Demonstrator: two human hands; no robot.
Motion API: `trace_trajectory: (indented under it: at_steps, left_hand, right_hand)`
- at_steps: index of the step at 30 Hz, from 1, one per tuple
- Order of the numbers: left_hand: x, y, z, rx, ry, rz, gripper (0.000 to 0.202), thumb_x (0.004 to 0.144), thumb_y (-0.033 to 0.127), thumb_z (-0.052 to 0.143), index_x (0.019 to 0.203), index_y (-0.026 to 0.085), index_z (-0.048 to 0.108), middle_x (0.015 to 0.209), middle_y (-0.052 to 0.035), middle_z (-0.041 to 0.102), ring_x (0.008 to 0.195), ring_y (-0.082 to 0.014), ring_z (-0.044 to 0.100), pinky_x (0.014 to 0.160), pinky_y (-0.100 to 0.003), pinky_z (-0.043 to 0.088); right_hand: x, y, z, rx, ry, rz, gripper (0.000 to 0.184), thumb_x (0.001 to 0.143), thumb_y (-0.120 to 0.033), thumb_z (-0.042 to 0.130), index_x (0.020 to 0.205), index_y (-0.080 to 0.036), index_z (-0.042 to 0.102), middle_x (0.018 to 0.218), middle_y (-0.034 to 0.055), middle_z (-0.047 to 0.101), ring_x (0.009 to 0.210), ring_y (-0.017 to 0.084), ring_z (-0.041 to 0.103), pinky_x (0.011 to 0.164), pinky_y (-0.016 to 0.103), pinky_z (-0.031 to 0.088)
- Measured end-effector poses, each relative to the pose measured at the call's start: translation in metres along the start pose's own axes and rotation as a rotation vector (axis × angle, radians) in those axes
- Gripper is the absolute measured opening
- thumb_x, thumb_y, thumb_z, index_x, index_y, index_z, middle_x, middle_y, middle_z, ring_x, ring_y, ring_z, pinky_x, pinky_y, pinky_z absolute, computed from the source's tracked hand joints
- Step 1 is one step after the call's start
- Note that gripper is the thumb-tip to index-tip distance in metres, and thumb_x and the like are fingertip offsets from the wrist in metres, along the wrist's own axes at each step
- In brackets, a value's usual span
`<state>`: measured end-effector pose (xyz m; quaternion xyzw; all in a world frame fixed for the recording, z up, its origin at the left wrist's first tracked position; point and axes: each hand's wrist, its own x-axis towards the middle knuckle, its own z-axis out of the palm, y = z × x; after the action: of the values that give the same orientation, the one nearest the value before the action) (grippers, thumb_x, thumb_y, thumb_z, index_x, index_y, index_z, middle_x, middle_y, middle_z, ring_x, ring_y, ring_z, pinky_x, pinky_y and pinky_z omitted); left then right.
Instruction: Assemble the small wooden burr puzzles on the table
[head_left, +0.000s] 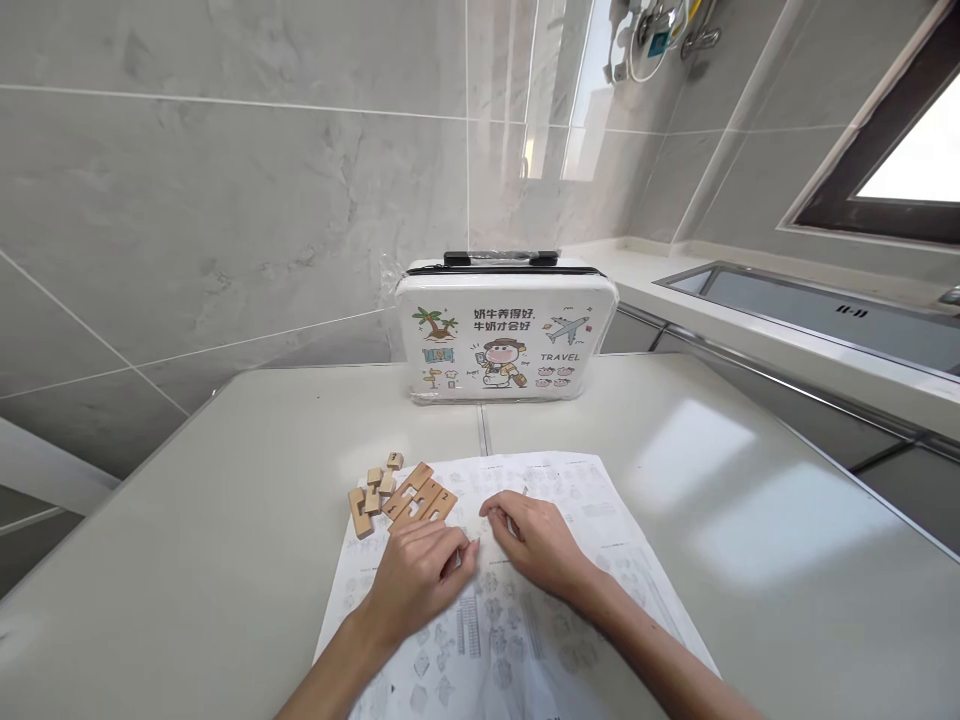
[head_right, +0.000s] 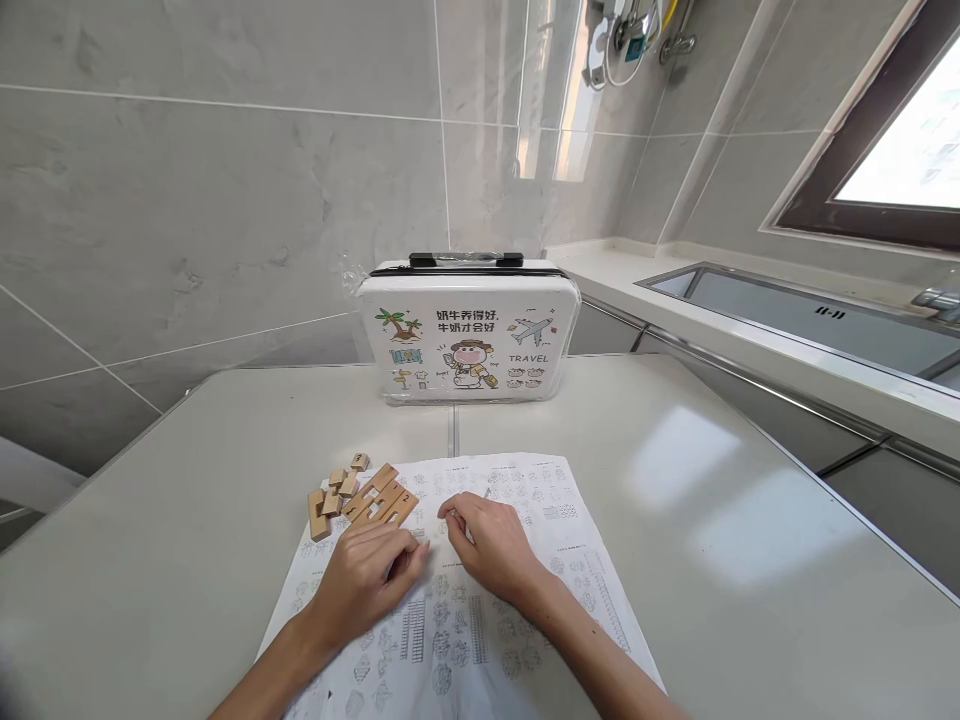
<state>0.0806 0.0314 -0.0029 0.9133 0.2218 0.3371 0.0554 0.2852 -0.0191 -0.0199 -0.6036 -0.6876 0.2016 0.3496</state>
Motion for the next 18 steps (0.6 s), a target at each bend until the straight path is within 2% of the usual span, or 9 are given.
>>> trace_trajectory:
  at_steps: [5, 9, 12, 18]
  left_hand:
    - [0.004, -0.012, -0.011, 0.047, 0.103, -0.072, 0.028, 0.101, 0.018, 0.058, 0.074, 0.021, 0.052, 0.059, 0.0051, 0.047, 0.057, -0.0143, 0.046, 0.064, -0.03, 0.038]
    - [0.006, -0.023, -0.021, 0.088, 0.162, -0.126, 0.02, 0.101, 0.018, 0.059, 0.082, 0.022, 0.056, 0.07, 0.0012, 0.061, 0.073, -0.0191, 0.057, 0.079, -0.036, 0.043]
    - [0.006, -0.03, -0.027, 0.135, 0.197, -0.153, 0.015, 0.101, 0.017, 0.059, 0.087, 0.022, 0.057, 0.08, -0.0024, 0.067, 0.084, -0.0223, 0.06, 0.083, -0.039, 0.043]
    - [0.003, -0.047, -0.034, 0.224, 0.224, -0.254, 0.009, 0.102, 0.025, 0.058, 0.094, 0.021, 0.06, 0.097, -0.0072, 0.067, 0.094, -0.0256, 0.059, 0.087, -0.042, 0.045]
  right_hand:
    - [-0.001, -0.001, 0.0, -0.005, -0.01, 0.0, 0.024, 0.1, -0.018, 0.047, 0.104, -0.024, 0.069, 0.086, 0.0006, 0.075, 0.07, 0.018, 0.066, 0.065, 0.028, 0.042]
    - [-0.001, -0.002, 0.001, -0.006, -0.012, 0.005, 0.023, 0.1, -0.018, 0.046, 0.103, -0.025, 0.068, 0.081, -0.0012, 0.072, 0.064, 0.017, 0.063, 0.062, 0.028, 0.04]
    - [0.0, -0.003, 0.001, -0.004, -0.011, -0.001, 0.023, 0.1, -0.018, 0.046, 0.102, -0.024, 0.068, 0.081, -0.001, 0.072, 0.065, 0.017, 0.062, 0.063, 0.028, 0.04]
    - [0.0, -0.004, 0.001, 0.009, -0.029, 0.007, 0.024, 0.1, -0.019, 0.045, 0.103, -0.023, 0.069, 0.081, -0.0004, 0.071, 0.066, 0.017, 0.062, 0.064, 0.029, 0.04]
